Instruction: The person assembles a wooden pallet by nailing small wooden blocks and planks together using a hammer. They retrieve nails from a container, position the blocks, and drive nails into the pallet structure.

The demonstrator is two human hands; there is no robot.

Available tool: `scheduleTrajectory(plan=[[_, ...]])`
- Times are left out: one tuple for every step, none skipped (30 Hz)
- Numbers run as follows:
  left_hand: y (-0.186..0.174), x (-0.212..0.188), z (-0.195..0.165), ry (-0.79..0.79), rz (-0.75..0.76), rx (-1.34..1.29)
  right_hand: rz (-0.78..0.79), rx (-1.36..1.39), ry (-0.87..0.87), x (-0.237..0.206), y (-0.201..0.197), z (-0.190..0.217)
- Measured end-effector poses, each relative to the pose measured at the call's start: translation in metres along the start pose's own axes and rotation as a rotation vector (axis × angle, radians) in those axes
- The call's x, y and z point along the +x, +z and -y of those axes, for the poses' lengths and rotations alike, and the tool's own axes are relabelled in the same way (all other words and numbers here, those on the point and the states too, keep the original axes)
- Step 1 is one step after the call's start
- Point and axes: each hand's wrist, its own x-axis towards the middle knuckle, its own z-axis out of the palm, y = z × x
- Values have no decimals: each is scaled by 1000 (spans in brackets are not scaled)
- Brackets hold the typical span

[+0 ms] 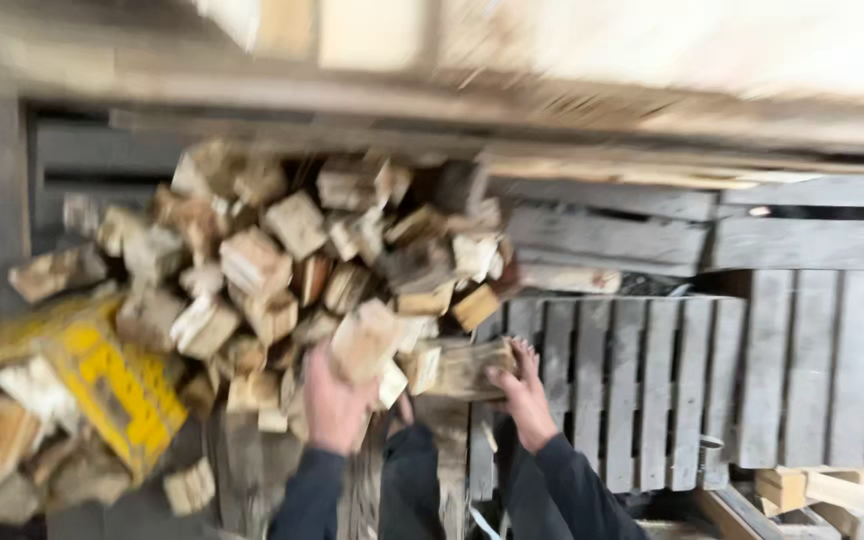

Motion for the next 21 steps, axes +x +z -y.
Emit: scheduleTrajectory(plan=[[2,-12,-24,84,-50,-136,-64,81,2,-4,-27,18],[1,-27,-52,157,-82,-112,-120,157,6,-13,-50,39],[32,-15,-73,222,-112,-89,-108,235,-209,10,-78,59],[36,-40,-105,389,-109,-178,-83,305,-419,-23,-112,77],[52,-58,-134,561,-105,-263,-124,268,-527,-40,-151,93],[57,-64,-162,729,-103,-343,-159,230,-631,-55,-175,115],[73,-64,-196,839,-148,-305,-188,188,-781,-65,-204,138],[83,-58,-224,947,-186,-269,-224,144,-930,-76,-221,155],[96,-48,-255,1050,-234,-231,-243,93,-1033,-77,-235,176],[107,-37,-282,1154,-278,-195,-267,41,-1135,-78,-247,194],[118,-24,-306,1199,-299,-132,-420,-241,-1230,-74,-259,215],[131,-13,-324,1242,-322,-67,-568,-531,-1298,-70,-270,233],[152,3,-345,1245,-391,32,-649,-635,-1349,-59,-277,251],[168,7,-354,1234,-455,137,-719,-744,-1388,-50,-280,261],[177,11,-358,1169,-331,201,-677,-867,-1396,-42,-281,270],[187,18,-357,1106,-211,262,-631,-988,-1408,-33,-280,275],[193,13,-353,1036,-115,317,-588,-1164,-1379,-32,-281,275],[199,19,-347,1029,-87,279,-553,-1334,-1342,-26,-278,275],[201,18,-340,1011,-54,249,-500,-1501,-1294,-28,-276,269],[202,20,-331,985,-18,225,-435,-1347,-1331,-27,-272,264],[199,22,-323,995,-68,224,-383,-1195,-1362,-28,-266,255]])
